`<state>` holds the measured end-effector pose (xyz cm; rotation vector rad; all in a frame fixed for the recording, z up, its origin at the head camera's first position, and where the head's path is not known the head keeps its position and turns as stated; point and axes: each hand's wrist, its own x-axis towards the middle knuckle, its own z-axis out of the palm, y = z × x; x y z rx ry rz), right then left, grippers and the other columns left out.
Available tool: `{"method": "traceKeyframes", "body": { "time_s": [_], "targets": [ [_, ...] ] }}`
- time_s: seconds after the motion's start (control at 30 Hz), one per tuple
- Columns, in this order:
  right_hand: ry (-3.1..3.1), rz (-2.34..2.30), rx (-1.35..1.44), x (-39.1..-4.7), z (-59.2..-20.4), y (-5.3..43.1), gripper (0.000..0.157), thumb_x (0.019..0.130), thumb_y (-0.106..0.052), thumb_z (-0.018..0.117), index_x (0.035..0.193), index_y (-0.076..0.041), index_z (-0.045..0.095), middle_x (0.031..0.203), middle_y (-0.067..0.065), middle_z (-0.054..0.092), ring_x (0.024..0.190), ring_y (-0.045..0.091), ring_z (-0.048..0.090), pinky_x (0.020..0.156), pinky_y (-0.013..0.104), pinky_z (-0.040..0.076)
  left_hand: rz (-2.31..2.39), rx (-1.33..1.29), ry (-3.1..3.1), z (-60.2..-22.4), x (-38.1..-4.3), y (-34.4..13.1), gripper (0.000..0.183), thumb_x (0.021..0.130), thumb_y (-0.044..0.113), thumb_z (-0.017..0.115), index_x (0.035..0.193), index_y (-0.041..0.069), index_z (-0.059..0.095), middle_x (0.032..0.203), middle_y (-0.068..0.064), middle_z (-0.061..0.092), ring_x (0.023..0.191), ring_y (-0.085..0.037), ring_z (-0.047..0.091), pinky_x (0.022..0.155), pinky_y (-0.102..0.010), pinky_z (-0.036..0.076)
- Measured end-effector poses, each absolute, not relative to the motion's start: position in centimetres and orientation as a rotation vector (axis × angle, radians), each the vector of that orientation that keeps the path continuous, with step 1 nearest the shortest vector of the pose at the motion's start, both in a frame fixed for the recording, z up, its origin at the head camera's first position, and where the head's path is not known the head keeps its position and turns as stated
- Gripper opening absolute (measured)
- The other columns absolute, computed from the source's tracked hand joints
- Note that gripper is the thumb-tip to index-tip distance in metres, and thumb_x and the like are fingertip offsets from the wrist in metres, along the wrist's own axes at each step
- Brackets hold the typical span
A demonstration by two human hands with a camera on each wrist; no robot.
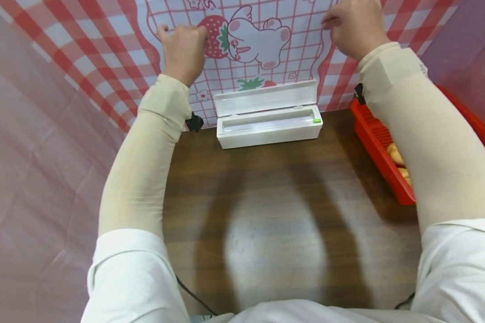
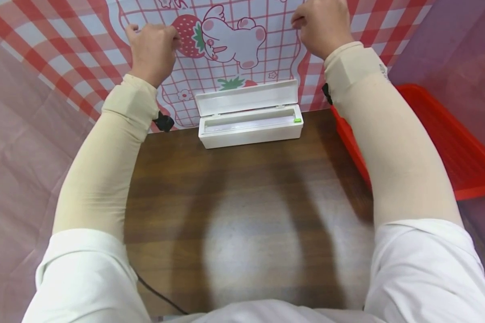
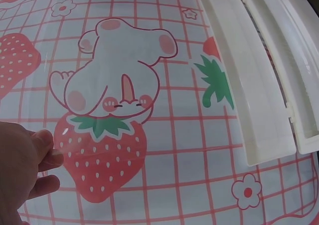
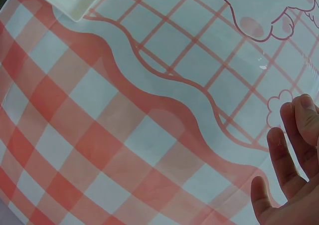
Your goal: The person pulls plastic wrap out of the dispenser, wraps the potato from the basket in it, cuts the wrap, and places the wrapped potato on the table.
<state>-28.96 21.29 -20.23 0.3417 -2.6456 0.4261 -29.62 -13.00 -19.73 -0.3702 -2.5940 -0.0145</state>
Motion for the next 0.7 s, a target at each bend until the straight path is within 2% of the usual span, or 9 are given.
{"method": "traceKeyframes", "body": {
  "time_s": [0.3,0.5,0.6,0.7],
  "targets": [
    [-2.667,0.458,0.343,-28.1,-19.3,21.2,0.040,0.106,-0.016,0.038,0.137,-0.003,0.061,0.145,0.018,0.054,0.132,0.039,0.048,0.113,0.048,0.033,-0.003,-0.356,-2.621,-19.0,-29.9,-12.8,0.027,0.102,0.006,0.053,0.124,0.009,0.069,0.119,-0.011,0.071,0.111,-0.030,0.063,0.113,-0.057,0.019],
    [-2.663,0.480,0.323,-27.9,-18.7,21.0,0.041,0.106,-0.016,0.039,0.140,-0.007,0.059,0.146,0.015,0.053,0.130,0.038,0.050,0.113,0.046,0.033,0.004,-0.344,-2.614,-18.7,-30.0,-12.7,0.025,0.104,0.012,0.052,0.124,0.009,0.069,0.120,-0.011,0.071,0.110,-0.030,0.063,0.111,-0.055,0.021],
    [-2.701,0.518,0.288,-28.2,-18.4,21.3,0.043,0.106,-0.016,0.038,0.146,-0.013,0.054,0.149,0.011,0.051,0.132,0.035,0.050,0.113,0.044,0.035,-0.008,-0.337,-2.606,-18.5,-30.1,-12.6,0.026,0.105,0.013,0.050,0.122,0.009,0.069,0.118,-0.012,0.071,0.109,-0.030,0.063,0.110,-0.054,0.021],
    [-2.740,0.560,0.240,-28.4,-18.2,21.5,0.048,0.105,-0.016,0.038,0.151,-0.025,0.047,0.153,0.005,0.048,0.135,0.031,0.049,0.111,0.043,0.036,-0.026,-0.335,-2.605,-18.2,-30.1,-12.6,0.027,0.105,0.011,0.048,0.122,0.008,0.069,0.118,-0.012,0.071,0.110,-0.030,0.063,0.110,-0.054,0.020]
  ]
}}
